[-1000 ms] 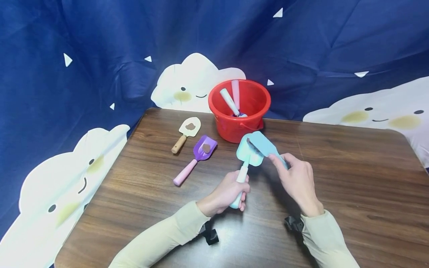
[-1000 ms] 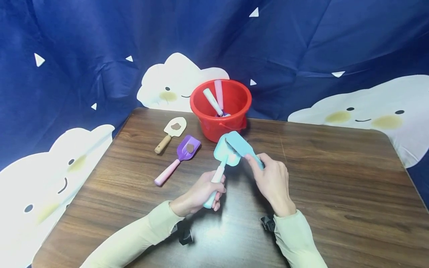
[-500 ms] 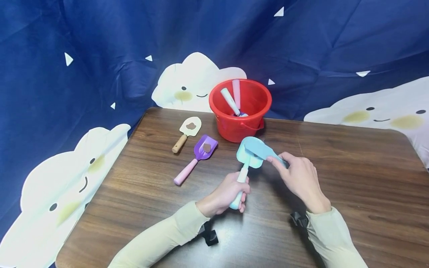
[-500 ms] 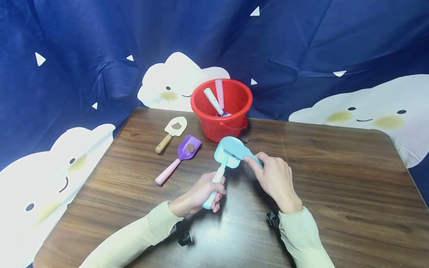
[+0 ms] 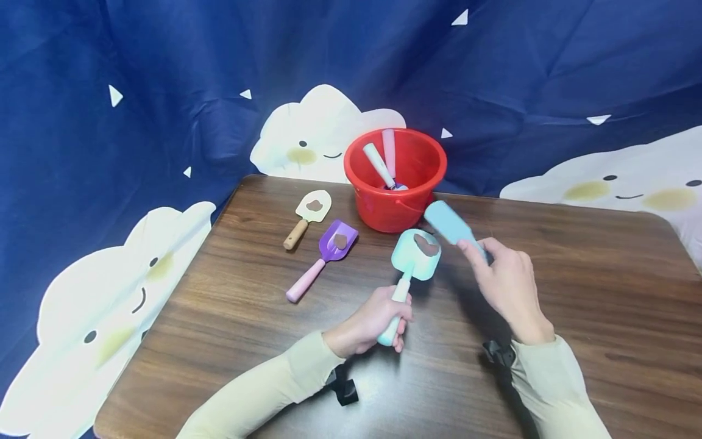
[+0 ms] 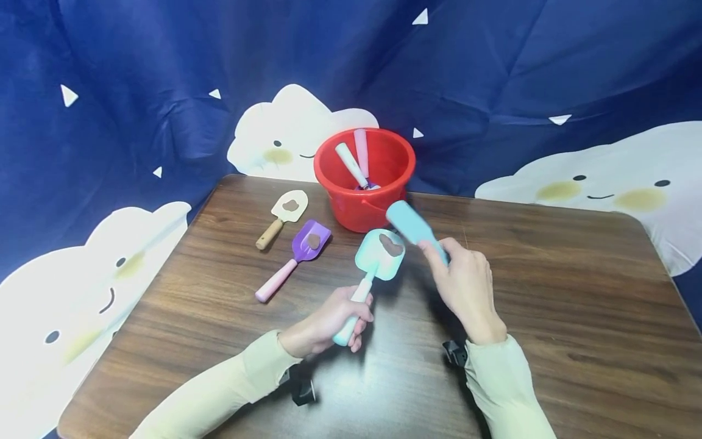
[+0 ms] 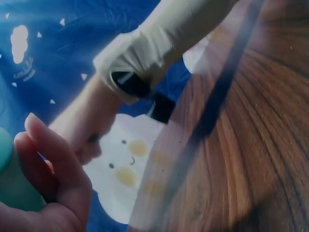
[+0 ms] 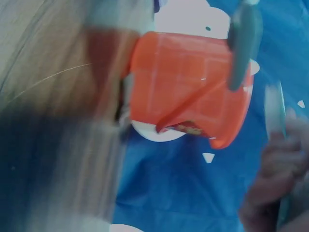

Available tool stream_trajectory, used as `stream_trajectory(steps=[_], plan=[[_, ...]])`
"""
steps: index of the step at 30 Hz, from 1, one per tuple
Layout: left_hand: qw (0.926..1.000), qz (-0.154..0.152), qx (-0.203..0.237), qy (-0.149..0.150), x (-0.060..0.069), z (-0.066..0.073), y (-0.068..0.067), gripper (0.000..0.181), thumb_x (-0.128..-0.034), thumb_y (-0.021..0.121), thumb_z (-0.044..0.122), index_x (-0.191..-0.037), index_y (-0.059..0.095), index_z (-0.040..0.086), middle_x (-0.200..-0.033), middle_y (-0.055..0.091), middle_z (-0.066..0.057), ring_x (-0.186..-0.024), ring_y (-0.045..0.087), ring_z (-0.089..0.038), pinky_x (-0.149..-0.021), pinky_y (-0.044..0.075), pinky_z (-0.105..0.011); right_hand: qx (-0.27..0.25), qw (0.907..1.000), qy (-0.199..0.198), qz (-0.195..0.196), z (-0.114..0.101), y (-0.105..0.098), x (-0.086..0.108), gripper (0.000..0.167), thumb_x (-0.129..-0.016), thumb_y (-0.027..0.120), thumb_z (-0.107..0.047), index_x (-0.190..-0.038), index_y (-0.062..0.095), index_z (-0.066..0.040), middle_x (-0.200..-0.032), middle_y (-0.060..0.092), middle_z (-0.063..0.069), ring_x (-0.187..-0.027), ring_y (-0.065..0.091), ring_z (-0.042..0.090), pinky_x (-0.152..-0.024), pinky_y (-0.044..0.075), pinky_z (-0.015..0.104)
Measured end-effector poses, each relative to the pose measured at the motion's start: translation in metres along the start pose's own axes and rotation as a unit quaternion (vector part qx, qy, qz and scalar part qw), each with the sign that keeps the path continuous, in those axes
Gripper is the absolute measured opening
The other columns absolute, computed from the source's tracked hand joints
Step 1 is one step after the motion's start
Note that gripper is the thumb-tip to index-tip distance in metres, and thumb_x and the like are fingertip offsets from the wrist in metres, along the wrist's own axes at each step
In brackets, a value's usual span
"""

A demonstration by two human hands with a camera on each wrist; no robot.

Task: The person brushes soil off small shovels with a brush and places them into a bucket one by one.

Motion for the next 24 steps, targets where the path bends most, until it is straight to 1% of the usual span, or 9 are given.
stream_trajectory(steps=[4,6,7,10,13,17,20,22,24], plan=[[0.9999,0.012,-0.005,0.008,0.0,0.002,-0.004,0.019,-0.0764,0.051,-0.002,-0.088,0.042,0.011,-0.049,0.043,0.0,-0.034,0.041,-0.013,-0.034,0.045,-0.026,0.028,0.9936,-0.049,-0.098,-0.009,0.0,0.005,0.034,-0.089,0.064,-0.046,-0.088,0.07,-0.013,-0.048,0.045,-0.006,-0.051,0.043,0.016,-0.046,0.032,0.027],[0.9998,0.01,-0.017,0.011,0.001,0.003,-0.004,0.02,-0.0754,0.051,-0.002,-0.089,0.042,0.01,-0.05,0.043,0.0,-0.035,0.042,-0.013,-0.034,0.045,-0.026,0.047,0.9912,-0.05,-0.113,-0.01,0.0,0.006,0.035,-0.088,0.063,-0.049,-0.087,0.071,-0.015,-0.048,0.046,-0.007,-0.051,0.045,0.016,-0.044,0.031,0.027],[0.9997,0.008,-0.021,0.011,0.001,0.003,-0.004,0.021,-0.075,0.051,-0.002,-0.089,0.041,0.01,-0.05,0.043,0.0,-0.035,0.042,-0.013,-0.034,0.045,-0.026,0.054,0.9913,-0.046,-0.111,-0.01,0.0,0.006,0.035,-0.088,0.063,-0.05,-0.088,0.07,-0.015,-0.049,0.047,-0.006,-0.052,0.046,0.018,-0.043,0.031,0.028],[0.9994,0.006,-0.032,0.01,0.002,0.001,-0.005,0.023,-0.0735,0.05,-0.003,-0.09,0.04,0.009,-0.05,0.043,0.0,-0.035,0.043,-0.013,-0.034,0.045,-0.027,0.065,0.994,-0.038,-0.079,-0.007,0.001,0.003,0.034,-0.087,0.065,-0.049,-0.088,0.07,-0.015,-0.051,0.052,-0.002,-0.053,0.051,0.022,-0.041,0.031,0.03],[0.9995,0.012,-0.028,0.013,0.003,0.0,-0.005,0.023,-0.0725,0.05,-0.003,-0.091,0.04,0.008,-0.05,0.043,0.0,-0.035,0.042,-0.013,-0.034,0.045,-0.027,0.067,0.9955,-0.041,-0.053,-0.004,0.006,0.001,0.034,-0.087,0.065,-0.047,-0.089,0.069,-0.013,-0.051,0.053,0.001,-0.052,0.051,0.026,-0.04,0.031,0.032],[0.9996,0.006,-0.027,0.008,0.004,-0.002,-0.005,0.022,-0.073,0.051,-0.003,-0.089,0.041,0.008,-0.05,0.043,0.0,-0.034,0.042,-0.013,-0.034,0.045,-0.027,0.056,0.9978,-0.033,0.009,0.0,0.005,-0.003,0.035,-0.088,0.066,-0.042,-0.091,0.069,-0.007,-0.053,0.058,0.01,-0.05,0.051,0.034,-0.039,0.032,0.039],[0.9996,0.001,-0.029,0.004,0.005,-0.004,-0.003,0.022,-0.0736,0.051,-0.003,-0.088,0.041,0.009,-0.05,0.042,0.0,-0.034,0.042,-0.013,-0.033,0.045,-0.027,0.042,0.9978,-0.01,0.052,0.004,0.001,-0.005,0.036,-0.089,0.066,-0.04,-0.091,0.07,-0.004,-0.054,0.059,0.014,-0.051,0.053,0.038,-0.041,0.033,0.044],[0.9996,0.004,-0.028,0.006,0.006,-0.005,-0.003,0.021,-0.0734,0.051,-0.004,-0.088,0.042,0.009,-0.05,0.042,0.0,-0.034,0.042,-0.013,-0.033,0.045,-0.027,0.031,0.9977,0.003,0.06,0.005,-0.001,-0.006,0.036,-0.09,0.065,-0.04,-0.09,0.069,-0.004,-0.052,0.056,0.013,-0.051,0.052,0.037,-0.042,0.033,0.044],[0.9996,0.009,-0.026,0.008,0.006,-0.005,-0.003,0.021,-0.0732,0.051,-0.003,-0.088,0.042,0.009,-0.049,0.042,0.0,-0.034,0.042,-0.013,-0.033,0.045,-0.027,0.025,0.9982,0.008,0.054,0.004,-0.002,-0.006,0.036,-0.09,0.064,-0.04,-0.09,0.069,-0.005,-0.05,0.052,0.009,-0.05,0.05,0.033,-0.043,0.032,0.039]])
Point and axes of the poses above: each hand's wrist, its own x-axis away from the middle knuckle, its own y-axis out of the palm, z = x × y, the point moved 3 cm from there along -x, towards the middle knuckle
